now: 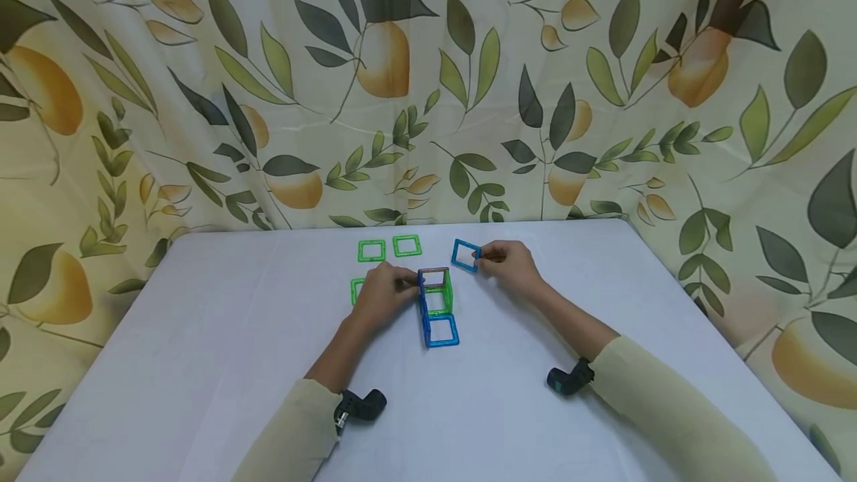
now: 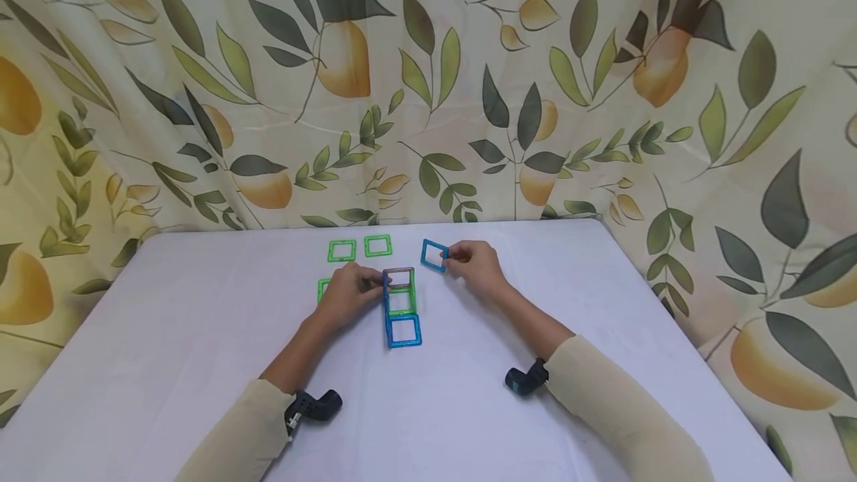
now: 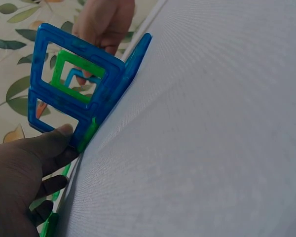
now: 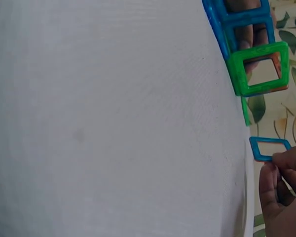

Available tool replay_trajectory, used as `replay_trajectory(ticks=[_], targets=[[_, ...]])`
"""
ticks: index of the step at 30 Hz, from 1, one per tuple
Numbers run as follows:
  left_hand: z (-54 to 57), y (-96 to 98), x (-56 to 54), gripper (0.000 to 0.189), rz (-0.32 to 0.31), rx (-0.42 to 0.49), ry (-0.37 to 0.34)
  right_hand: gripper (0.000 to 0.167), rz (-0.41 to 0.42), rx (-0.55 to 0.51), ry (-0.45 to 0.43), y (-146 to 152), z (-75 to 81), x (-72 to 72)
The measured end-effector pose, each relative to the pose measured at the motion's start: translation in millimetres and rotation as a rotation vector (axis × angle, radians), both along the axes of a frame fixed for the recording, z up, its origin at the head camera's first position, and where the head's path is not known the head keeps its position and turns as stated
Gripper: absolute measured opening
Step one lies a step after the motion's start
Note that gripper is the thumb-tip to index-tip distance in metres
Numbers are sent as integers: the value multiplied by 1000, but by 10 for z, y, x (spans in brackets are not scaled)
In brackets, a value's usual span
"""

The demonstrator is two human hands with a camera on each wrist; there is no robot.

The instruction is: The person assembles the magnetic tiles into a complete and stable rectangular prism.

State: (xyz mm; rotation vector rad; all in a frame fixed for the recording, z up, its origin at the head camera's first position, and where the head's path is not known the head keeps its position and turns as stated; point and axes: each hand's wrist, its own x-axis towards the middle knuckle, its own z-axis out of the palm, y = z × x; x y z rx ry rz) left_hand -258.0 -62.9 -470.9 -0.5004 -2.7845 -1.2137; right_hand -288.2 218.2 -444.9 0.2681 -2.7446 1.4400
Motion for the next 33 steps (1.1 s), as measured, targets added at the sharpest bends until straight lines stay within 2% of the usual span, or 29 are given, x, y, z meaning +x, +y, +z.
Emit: replay_trajectory(ticks=[7,16,33], targets=[[17,0,4,22,-17,15,13,14,48,-13,13,0,50,165],[25,5,5,21,-6,9,15,14,93,2,17,6,99,383],[14,-9,-14,22,-10,14,-3,15,120,49,16,-22,109,695]])
